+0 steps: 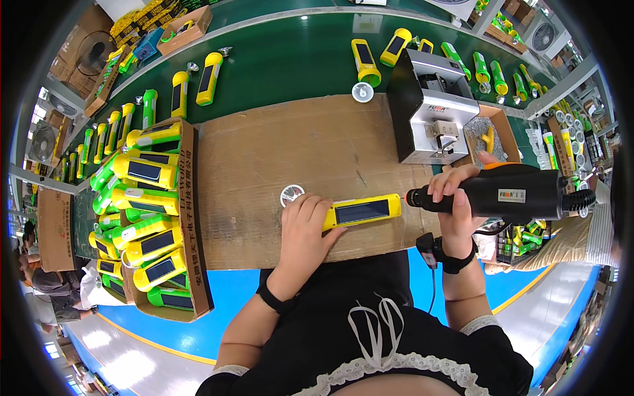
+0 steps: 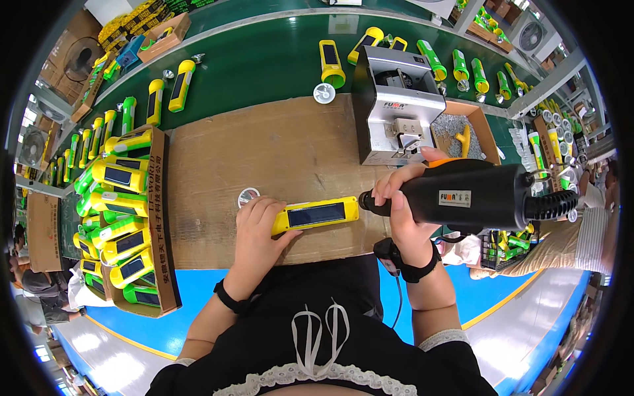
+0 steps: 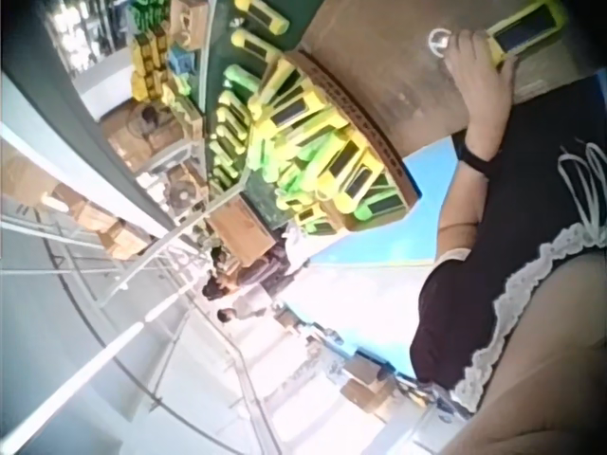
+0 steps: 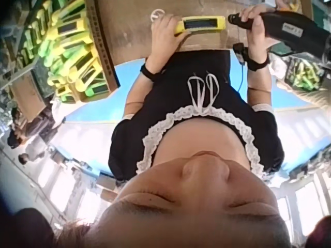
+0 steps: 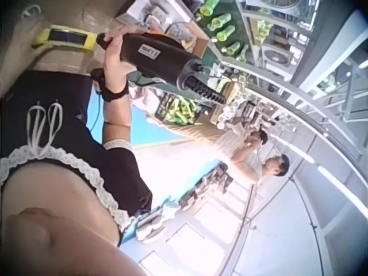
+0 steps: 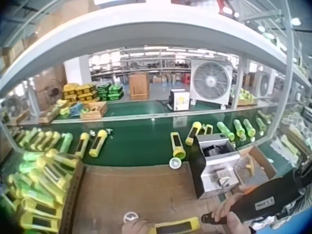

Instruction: Using an electric screwdriver to assemble yellow and green solar-powered flashlights on an assembly line.

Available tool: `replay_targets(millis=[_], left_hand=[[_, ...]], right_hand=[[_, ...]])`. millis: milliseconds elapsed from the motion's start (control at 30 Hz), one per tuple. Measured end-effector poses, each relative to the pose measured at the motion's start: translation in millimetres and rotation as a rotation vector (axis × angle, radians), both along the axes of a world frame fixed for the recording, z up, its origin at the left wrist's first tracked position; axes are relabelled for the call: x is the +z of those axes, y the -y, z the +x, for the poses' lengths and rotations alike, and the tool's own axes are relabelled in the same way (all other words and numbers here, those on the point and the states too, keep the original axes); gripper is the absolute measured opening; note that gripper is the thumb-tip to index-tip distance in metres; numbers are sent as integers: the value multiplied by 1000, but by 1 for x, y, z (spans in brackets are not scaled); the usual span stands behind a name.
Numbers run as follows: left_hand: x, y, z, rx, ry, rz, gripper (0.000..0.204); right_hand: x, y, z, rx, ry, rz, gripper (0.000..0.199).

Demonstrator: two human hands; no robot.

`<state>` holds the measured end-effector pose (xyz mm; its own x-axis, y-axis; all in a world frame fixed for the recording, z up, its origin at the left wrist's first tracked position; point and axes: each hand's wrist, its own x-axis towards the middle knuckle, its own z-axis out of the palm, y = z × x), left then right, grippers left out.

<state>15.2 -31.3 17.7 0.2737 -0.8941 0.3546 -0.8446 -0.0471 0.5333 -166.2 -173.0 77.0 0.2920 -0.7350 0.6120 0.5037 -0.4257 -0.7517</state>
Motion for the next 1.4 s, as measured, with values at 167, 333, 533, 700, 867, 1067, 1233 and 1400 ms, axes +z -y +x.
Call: replay_targets(millis=[167,333,533,700,867,1067,1233,1400], left_hand=[[4,-1,1,-6,-4,24,49],[7,2,4,-12,-5,54,50],[6,0,1,-19,-29,74,51],[3,-3,-4,2,-14,56,50],[1,-4,-6,3,-9,35,50],[-1,-7,-10,9,-10,61,48],[2,-9,-8,-45,67,97,52],[-1,-14,-7,-100,144,93,54]], right_hand=[[-2,2,5,-33,-89,-12,58],[1,2,7,-28,-86,-9,59],[12,-1,5,24,-15,89,56],[9,-1,2,35,-41,44,57],[8,-1,6,41,-26,98,55],[9,-1,2,32,-34,105,56],[17,-7,-5,119,-40,130,60],[16,-7,-7,129,-47,128,60]])
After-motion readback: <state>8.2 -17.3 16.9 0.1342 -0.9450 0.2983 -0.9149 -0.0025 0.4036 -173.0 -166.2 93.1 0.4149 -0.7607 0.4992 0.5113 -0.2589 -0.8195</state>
